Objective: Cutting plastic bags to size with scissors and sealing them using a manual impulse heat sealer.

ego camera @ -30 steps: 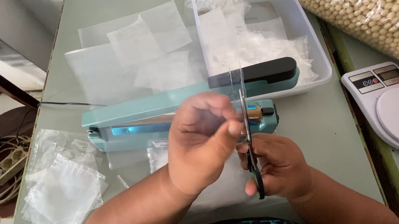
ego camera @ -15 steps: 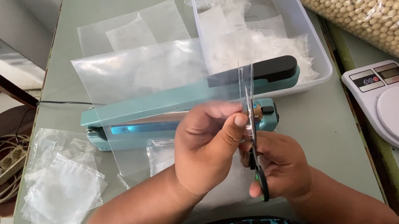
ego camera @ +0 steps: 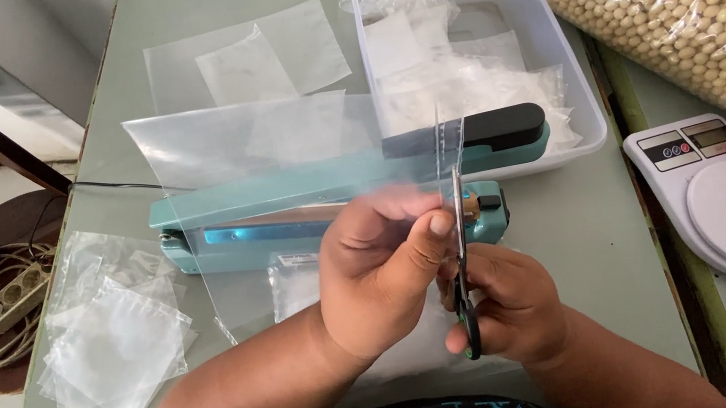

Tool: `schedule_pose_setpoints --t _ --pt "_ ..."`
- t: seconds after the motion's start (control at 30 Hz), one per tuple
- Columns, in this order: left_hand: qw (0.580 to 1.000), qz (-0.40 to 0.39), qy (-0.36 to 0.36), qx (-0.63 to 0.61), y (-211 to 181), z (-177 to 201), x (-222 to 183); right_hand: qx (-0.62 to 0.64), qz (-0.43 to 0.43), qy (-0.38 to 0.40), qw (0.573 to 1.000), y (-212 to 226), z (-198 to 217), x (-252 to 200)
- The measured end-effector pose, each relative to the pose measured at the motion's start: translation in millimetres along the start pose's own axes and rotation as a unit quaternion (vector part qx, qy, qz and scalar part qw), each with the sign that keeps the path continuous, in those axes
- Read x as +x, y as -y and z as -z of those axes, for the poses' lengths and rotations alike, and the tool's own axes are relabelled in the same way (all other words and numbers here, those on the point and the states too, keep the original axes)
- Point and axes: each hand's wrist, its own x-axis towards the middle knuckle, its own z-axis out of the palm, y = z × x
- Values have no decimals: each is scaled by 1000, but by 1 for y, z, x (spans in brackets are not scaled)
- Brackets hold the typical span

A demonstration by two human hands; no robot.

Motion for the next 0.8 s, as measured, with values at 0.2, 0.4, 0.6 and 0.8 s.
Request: schedule_pose_setpoints --t 0.2,0.4,0.6,0.8 --pt "1000 3 13 -25 3 -2 -3 -18 -30 -8 999 3 -1 -2" --pt "998 29 23 -51 6 -2 -4 -2 -2 -23 1000 1 0 -1" --pt "998 21 18 -50 7 -1 -5 -25 -14 -14 1000 3 3 -1" --pt "998 25 7 -57 8 -1 -5 -52 -22 -8 998 5 4 -1"
